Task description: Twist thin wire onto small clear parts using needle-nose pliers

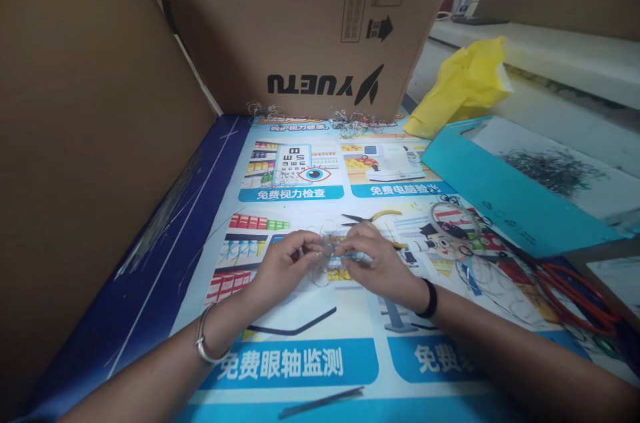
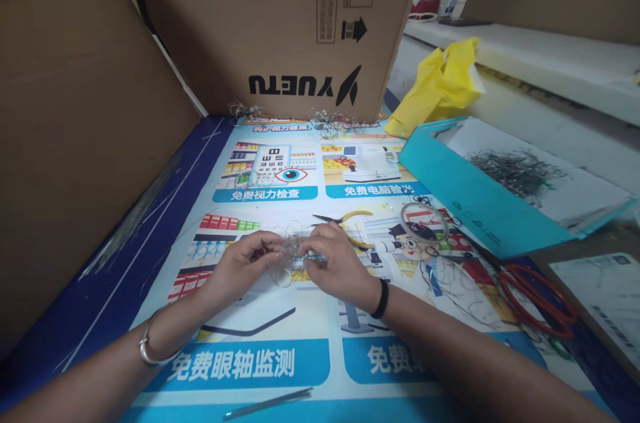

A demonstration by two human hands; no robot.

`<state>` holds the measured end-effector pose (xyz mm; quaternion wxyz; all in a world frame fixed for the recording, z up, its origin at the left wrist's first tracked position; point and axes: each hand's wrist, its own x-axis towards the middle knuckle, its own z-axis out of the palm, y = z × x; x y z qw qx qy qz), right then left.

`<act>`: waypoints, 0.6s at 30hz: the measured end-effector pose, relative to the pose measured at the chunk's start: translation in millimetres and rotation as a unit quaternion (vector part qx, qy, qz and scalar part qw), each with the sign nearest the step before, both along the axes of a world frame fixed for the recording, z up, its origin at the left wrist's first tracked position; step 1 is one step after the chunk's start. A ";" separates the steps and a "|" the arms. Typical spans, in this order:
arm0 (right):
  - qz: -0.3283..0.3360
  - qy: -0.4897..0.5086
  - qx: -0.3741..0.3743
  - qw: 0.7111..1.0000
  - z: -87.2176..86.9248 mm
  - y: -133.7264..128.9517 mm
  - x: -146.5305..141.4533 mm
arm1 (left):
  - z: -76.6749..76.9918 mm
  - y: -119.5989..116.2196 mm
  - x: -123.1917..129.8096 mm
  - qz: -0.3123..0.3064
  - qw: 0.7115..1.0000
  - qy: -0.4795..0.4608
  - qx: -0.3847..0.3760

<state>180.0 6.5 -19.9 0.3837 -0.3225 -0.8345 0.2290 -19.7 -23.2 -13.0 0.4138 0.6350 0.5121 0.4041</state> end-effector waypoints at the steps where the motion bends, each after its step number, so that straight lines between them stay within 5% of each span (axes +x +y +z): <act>1: 0.000 -0.001 -0.004 1.000 0.0 0.0 0.2 | -0.1 -0.2 -0.1 0.002 1.000 -0.001 0.000; 18: 0.007 -0.022 -0.052 0.998 1.4 2.3 -0.2 | -5.2 1.9 -2.6 -0.018 1.000 -0.021 0.000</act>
